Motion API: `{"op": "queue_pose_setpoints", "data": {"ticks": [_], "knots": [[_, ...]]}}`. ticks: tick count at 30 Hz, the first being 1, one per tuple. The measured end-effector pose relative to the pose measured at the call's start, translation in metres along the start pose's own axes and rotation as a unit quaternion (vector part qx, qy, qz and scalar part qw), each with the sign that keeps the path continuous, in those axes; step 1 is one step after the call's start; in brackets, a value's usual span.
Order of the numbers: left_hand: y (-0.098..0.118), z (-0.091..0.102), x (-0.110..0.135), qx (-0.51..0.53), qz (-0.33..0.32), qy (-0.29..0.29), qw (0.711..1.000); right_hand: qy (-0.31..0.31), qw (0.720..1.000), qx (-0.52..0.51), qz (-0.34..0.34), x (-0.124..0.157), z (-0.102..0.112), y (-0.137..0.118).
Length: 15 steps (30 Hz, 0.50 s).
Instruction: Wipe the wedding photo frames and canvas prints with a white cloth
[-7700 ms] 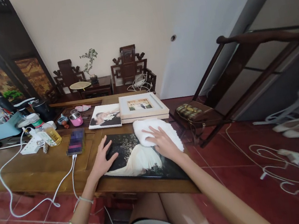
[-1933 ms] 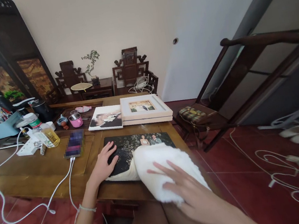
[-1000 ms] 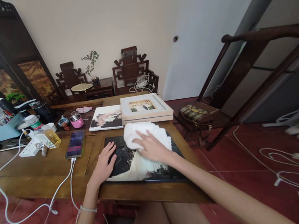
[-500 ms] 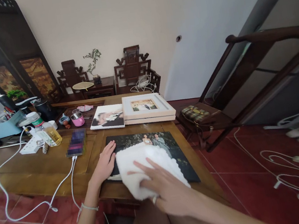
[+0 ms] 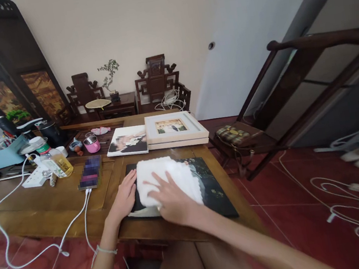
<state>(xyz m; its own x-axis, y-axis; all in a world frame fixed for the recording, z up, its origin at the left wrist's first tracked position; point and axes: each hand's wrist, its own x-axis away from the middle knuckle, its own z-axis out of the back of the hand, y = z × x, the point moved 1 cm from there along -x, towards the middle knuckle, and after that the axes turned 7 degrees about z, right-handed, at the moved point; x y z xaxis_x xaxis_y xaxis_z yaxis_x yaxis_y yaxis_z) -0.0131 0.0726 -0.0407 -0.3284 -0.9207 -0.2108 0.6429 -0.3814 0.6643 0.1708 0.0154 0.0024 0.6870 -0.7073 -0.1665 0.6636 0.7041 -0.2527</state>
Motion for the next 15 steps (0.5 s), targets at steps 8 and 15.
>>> {"op": "queue_pose_setpoints", "data": {"ticks": [8,15], "knots": [[0.002,-0.001,0.000,0.003,-0.002,0.003,1.000,0.020,1.000,-0.005,-0.013,0.086,0.009,0.002],[0.007,0.004,0.002,0.071,0.019,0.017,0.997,0.037,0.983,0.073,-0.166,0.032,0.012,0.056]]}}
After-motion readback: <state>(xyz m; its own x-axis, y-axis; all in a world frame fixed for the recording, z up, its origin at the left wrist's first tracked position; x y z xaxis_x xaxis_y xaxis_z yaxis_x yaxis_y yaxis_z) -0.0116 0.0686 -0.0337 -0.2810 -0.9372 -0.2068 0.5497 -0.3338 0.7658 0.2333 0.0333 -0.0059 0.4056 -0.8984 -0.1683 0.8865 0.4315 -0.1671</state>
